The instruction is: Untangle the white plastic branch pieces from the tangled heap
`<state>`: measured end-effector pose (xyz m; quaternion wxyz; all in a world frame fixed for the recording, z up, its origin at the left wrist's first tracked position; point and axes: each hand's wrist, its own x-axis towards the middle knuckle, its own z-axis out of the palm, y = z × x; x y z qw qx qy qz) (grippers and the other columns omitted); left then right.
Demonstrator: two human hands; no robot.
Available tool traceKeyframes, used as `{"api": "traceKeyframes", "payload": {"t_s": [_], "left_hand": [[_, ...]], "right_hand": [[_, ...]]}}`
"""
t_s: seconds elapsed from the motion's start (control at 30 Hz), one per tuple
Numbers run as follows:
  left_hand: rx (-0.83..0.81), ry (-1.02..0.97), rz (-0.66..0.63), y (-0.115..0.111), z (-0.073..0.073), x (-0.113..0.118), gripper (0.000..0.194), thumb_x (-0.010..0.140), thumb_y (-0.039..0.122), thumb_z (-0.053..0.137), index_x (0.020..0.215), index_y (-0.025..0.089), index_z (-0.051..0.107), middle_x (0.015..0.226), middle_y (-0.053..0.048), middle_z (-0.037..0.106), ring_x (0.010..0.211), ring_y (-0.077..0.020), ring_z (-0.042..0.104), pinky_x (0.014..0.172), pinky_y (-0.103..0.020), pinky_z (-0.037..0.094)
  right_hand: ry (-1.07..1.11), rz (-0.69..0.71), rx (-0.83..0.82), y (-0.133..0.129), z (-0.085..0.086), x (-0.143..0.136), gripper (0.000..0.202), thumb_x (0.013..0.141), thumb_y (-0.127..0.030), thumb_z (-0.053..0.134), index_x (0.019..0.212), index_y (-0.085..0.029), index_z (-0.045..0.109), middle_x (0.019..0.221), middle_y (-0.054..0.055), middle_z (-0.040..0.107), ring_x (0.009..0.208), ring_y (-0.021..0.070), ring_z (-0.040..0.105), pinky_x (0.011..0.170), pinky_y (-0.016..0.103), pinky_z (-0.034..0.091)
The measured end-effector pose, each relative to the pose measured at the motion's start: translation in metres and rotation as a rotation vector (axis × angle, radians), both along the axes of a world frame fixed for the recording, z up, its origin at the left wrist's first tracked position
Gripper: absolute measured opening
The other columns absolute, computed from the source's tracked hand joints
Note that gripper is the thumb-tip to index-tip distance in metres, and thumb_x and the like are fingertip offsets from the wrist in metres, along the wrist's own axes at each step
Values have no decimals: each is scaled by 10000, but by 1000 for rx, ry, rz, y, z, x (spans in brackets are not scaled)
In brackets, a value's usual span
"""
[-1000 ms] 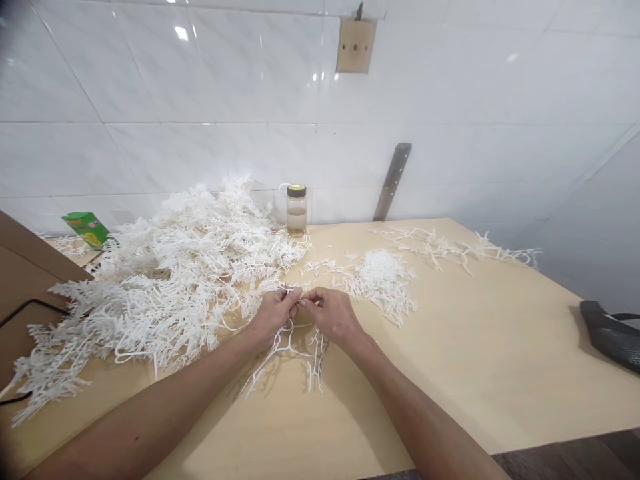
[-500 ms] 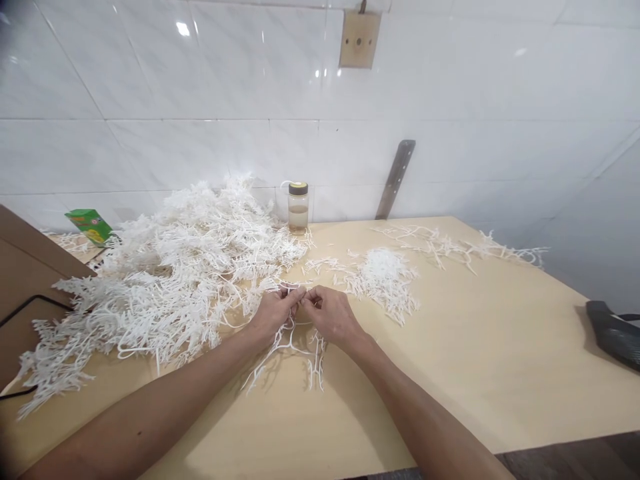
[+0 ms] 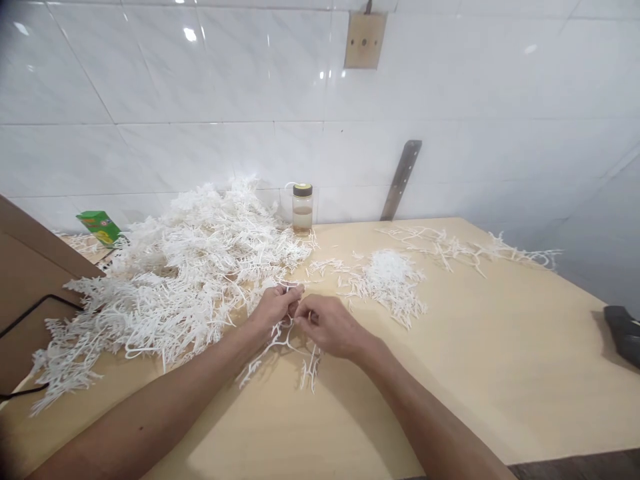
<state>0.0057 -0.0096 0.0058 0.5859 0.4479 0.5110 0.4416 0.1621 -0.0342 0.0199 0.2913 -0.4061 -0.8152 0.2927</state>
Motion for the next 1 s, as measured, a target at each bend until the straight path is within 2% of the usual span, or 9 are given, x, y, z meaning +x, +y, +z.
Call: {"api": "traceKeyframes", "payload": {"t_s": [0.1, 0.2, 0.3, 0.4, 0.5, 0.63, 0.73, 0.83, 1.0], "left_hand": [[26, 90, -60, -4, 0, 2, 444, 679, 554, 735, 597, 157, 555, 464, 37, 462, 394, -72, 383, 400, -219, 290], [79, 124, -151, -11, 1, 5, 415, 707, 549, 715, 676, 143, 635, 474, 28, 487, 408, -76, 396, 410, -217, 295], [132, 159, -302, -21, 8, 8, 386, 735, 524, 699, 693, 141, 669, 485, 25, 488, 438, -81, 407, 434, -217, 306], [153, 178, -451, -31, 18, 9, 358, 739, 495, 702, 665, 146, 665, 546, 8, 536, 489, -91, 437, 465, -219, 327], [148, 174, -548, -36, 25, 8, 378, 749, 512, 693, 656, 145, 678, 608, -19, 594, 517, -96, 454, 492, -223, 343], [36, 131, -664, -33, 25, 5, 459, 799, 589, 616, 754, 148, 739, 620, -24, 604, 467, -78, 399, 475, -226, 317], [-33, 122, -740, -30, 24, 4, 497, 822, 618, 571, 764, 156, 744, 623, -27, 592, 459, -75, 384, 468, -229, 298], [-61, 133, -789, -27, 21, 3, 495, 798, 632, 595, 714, 160, 718, 575, -18, 566, 445, -81, 394, 455, -234, 291], [-62, 145, -836, -21, 13, 3, 464, 812, 587, 611, 764, 135, 702, 535, -12, 569, 443, -92, 483, 458, -224, 361]], "right_hand": [[150, -177, -53, 12, 4, 20, 190, 844, -365, 579, 787, -193, 635, 703, 20, 644, 591, 137, 531, 550, 261, 424], [244, -487, -2, 28, 0, 43, 235, 817, -416, 595, 806, -183, 626, 696, 37, 649, 619, 159, 568, 585, 283, 458], [142, -715, 69, 41, -9, 60, 172, 775, -339, 606, 827, -179, 643, 750, 54, 668, 647, 175, 592, 659, 320, 477], [-7, -813, 169, 44, -11, 65, 194, 765, -276, 589, 904, -167, 670, 910, 85, 679, 630, 159, 575, 735, 355, 468], [15, -686, 132, 38, -6, 58, 231, 820, -362, 580, 911, -180, 689, 898, 65, 680, 626, 152, 568, 707, 330, 460], [229, -292, -165, 25, 2, 39, 391, 877, -535, 539, 965, -184, 687, 649, -9, 589, 503, 108, 449, 496, 254, 377], [338, -111, -388, 19, 3, 28, 442, 882, -573, 532, 1047, -183, 658, 546, -68, 451, 431, 77, 311, 408, 221, 270], [373, -34, -490, 16, 2, 24, 403, 854, -532, 608, 1031, -172, 647, 555, -75, 441, 433, 61, 310, 400, 206, 254], [431, -66, -474, 20, 0, 28, 310, 770, -427, 732, 899, -158, 647, 685, -27, 566, 450, 48, 393, 397, 205, 325]]}}
